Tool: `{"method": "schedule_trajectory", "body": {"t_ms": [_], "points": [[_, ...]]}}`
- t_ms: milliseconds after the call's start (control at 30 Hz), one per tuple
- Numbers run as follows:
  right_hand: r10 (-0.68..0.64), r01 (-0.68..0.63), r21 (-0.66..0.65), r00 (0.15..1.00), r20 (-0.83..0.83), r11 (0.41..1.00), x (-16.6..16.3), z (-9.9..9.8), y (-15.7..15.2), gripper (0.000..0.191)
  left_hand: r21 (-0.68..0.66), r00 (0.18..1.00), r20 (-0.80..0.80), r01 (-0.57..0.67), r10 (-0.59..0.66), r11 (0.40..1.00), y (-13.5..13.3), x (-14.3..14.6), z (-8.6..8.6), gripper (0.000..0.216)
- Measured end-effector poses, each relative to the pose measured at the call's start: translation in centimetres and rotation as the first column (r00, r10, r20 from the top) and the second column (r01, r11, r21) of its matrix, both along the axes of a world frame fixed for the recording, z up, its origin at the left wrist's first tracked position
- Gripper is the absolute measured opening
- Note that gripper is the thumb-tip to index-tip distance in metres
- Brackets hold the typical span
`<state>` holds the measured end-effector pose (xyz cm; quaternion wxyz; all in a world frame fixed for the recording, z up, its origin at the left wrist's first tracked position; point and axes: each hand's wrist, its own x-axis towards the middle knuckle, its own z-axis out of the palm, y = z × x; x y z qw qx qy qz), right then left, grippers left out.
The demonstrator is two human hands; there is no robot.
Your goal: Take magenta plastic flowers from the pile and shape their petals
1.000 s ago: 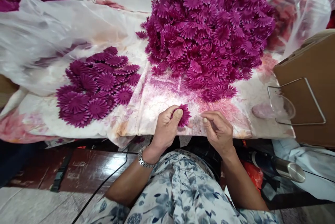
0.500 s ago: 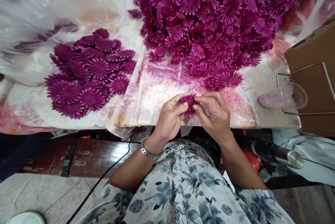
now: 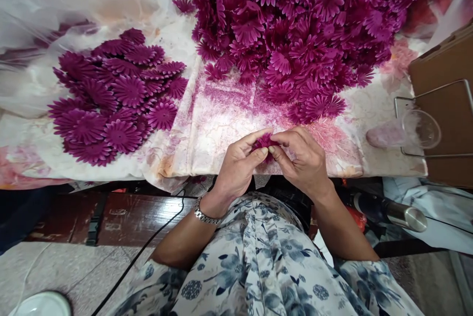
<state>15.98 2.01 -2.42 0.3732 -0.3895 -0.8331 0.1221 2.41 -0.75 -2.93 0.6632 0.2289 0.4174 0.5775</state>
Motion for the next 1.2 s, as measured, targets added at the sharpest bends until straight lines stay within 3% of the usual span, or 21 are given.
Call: {"method": "schedule_trajectory", "body": {"t_ms": [200, 367, 600, 700, 800, 867, 967, 1000, 1067, 1133, 1200], "points": [[-0.054, 0.054, -0.009, 0.997, -0.052, 0.999, 0.0, 0.1, -0.2, 0.008, -0.038, 0.998, -0.056, -0.004, 0.002, 0.999, -0.3, -0.2, -0.2, 0.035], [-0.139, 0.135, -0.053, 0.987, -0.082, 0.989, 0.2, 0.3, 0.1, 0.011, -0.071, 0.994, -0.113, -0.004, -0.004, 0.997, -0.4, -0.7, 0.0, 0.025], [-0.213, 0.142, -0.339, 0.960, -0.183, 0.930, 0.2, 0.0, -0.3, 0.022, -0.038, 0.986, -0.161, -0.052, 0.045, 0.998, 0.0, -0.9, 0.6, 0.021], [-0.253, 0.143, -0.401, 0.938, -0.238, 0.905, 0.3, -0.3, 0.0, 0.024, -0.044, 0.985, -0.141, -0.104, 0.097, 0.994, 0.1, -1.2, 0.8, 0.019], [-0.316, 0.230, -0.311, 0.912, -0.261, 0.922, 1.5, 0.0, 1.8, 0.022, -0.053, 0.985, -0.102, -0.142, 0.136, 0.989, 0.1, -1.4, 0.9, 0.018], [-0.369, 0.340, -0.153, 0.894, -0.253, 0.928, 2.6, 0.6, 3.5, 0.017, -0.066, 0.991, -0.065, -0.125, 0.121, 0.990, 0.2, -1.4, 1.0, 0.019], [-0.446, 0.474, 0.121, 0.873, -0.199, 0.872, 3.5, 1.6, 4.9, 0.023, -0.091, 0.993, -0.040, -0.116, 0.113, 0.989, 0.2, -1.2, 0.9, 0.021], [-0.443, 0.471, 0.180, 0.879, -0.177, 0.864, 3.3, 1.9, 4.8, 0.024, -0.094, 0.992, -0.044, -0.121, 0.117, 0.988, 0.2, -1.1, 0.9, 0.021], [-0.320, 0.337, 0.194, 0.941, -0.112, 0.921, 2.3, 2.0, 3.7, 0.017, -0.082, 0.990, -0.051, -0.133, 0.130, 0.988, 0.2, -1.0, 0.6, 0.022], [-0.102, 0.105, 0.103, 0.994, -0.035, 0.989, 0.8, 1.6, 2.1, 0.008, -0.066, 0.992, -0.045, -0.124, 0.122, 0.990, 0.2, -0.8, 0.5, 0.022], [0.037, -0.037, 0.004, 0.999, 0.008, 0.999, -0.6, 1.0, 0.8, 0.008, -0.059, 0.994, -0.034, -0.101, 0.099, 0.993, 0.2, -0.6, 0.4, 0.022]]}}
